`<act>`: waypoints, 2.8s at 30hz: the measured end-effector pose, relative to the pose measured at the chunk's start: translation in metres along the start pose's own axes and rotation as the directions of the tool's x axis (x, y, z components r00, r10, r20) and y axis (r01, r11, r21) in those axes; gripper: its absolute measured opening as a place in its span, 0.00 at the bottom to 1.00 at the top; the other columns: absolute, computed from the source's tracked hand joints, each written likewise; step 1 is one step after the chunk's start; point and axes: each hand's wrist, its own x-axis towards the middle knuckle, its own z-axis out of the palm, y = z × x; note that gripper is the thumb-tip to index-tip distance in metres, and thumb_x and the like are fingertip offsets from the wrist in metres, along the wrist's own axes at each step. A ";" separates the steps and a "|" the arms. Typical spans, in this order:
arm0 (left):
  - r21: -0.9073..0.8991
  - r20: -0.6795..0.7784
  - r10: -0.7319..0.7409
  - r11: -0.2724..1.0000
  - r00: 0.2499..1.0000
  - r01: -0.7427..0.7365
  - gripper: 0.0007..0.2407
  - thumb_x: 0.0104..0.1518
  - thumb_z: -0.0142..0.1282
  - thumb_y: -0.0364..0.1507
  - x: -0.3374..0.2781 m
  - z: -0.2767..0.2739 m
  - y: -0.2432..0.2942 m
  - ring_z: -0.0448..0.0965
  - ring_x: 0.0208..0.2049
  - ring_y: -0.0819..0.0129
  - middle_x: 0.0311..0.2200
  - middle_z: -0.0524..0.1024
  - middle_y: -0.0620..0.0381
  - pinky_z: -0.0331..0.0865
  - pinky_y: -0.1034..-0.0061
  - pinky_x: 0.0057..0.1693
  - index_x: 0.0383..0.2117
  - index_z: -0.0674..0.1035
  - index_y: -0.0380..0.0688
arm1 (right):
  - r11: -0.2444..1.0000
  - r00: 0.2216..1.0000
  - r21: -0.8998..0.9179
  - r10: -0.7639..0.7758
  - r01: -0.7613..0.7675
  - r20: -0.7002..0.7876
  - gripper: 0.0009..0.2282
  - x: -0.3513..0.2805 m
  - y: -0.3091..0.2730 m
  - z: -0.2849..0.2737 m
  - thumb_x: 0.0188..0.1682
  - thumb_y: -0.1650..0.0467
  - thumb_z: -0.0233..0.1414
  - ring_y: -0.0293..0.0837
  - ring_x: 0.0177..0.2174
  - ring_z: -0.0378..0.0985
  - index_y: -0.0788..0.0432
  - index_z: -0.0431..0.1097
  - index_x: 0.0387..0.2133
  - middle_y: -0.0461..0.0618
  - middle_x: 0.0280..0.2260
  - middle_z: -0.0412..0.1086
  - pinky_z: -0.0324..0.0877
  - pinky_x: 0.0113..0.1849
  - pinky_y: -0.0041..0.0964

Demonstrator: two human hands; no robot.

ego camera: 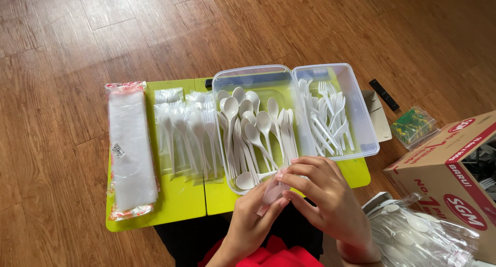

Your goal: The person places plastic spoons and forks into individual plastic sleeves by hand and then stacks the packaged cutlery on the table.

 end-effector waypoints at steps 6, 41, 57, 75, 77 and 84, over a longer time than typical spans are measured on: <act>-0.041 0.037 0.011 0.999 0.999 -0.010 0.17 0.69 0.42 0.31 -0.004 -0.005 0.000 0.78 0.56 0.57 0.58 0.74 0.43 0.79 0.72 0.53 0.59 0.71 0.35 | 0.999 0.996 -0.010 -0.052 0.052 0.067 0.10 0.005 -0.001 0.002 0.58 0.68 0.45 0.57 0.54 0.71 0.54 0.68 0.49 0.52 0.50 0.68 0.65 0.55 0.58; -0.211 0.143 0.136 0.972 0.980 -0.104 0.09 0.62 0.59 0.28 -0.003 -0.017 0.002 0.83 0.49 0.60 0.48 0.81 0.48 0.75 0.70 0.56 0.47 0.79 0.40 | 0.919 0.830 0.393 0.239 -0.027 -0.503 0.37 -0.021 0.008 0.010 0.31 0.56 0.65 0.49 0.49 0.76 0.60 0.64 0.53 0.54 0.48 0.67 0.76 0.55 0.42; -0.199 -0.022 0.022 0.980 1.000 -0.026 0.25 0.52 0.71 0.32 0.001 -0.002 -0.017 0.71 0.52 0.66 0.50 0.69 0.53 0.68 0.74 0.59 0.55 0.72 0.43 | 0.603 0.861 0.740 0.504 -0.298 -0.065 0.14 -0.084 0.038 0.071 0.41 0.75 0.65 0.44 0.42 0.79 0.65 0.73 0.40 0.52 0.38 0.77 0.74 0.48 0.40; -0.162 0.170 0.062 0.986 0.984 -0.034 0.11 0.59 0.62 0.33 0.012 0.005 -0.005 0.76 0.42 0.63 0.40 0.74 0.53 0.70 0.75 0.48 0.41 0.78 0.41 | 0.508 0.784 0.795 0.618 -0.332 -0.067 0.16 -0.114 0.060 0.071 0.40 0.72 0.66 0.41 0.38 0.81 0.63 0.74 0.41 0.49 0.37 0.79 0.77 0.42 0.36; -0.150 0.158 0.060 0.988 0.986 -0.036 0.09 0.59 0.62 0.32 0.012 0.005 -0.008 0.77 0.42 0.64 0.40 0.74 0.52 0.70 0.75 0.47 0.39 0.79 0.41 | 0.523 0.778 0.776 0.625 -0.353 -0.068 0.15 -0.113 0.059 0.067 0.38 0.72 0.67 0.40 0.36 0.81 0.62 0.75 0.38 0.48 0.34 0.79 0.77 0.41 0.35; -0.090 0.088 0.085 0.993 0.993 -0.077 0.07 0.56 0.60 0.22 0.016 0.009 -0.004 0.75 0.33 0.64 0.32 0.74 0.53 0.68 0.76 0.41 0.24 0.74 0.38 | 0.435 0.745 0.845 0.664 -0.311 -0.068 0.14 -0.122 0.062 0.078 0.37 0.74 0.68 0.40 0.34 0.79 0.62 0.72 0.35 0.48 0.32 0.77 0.75 0.36 0.35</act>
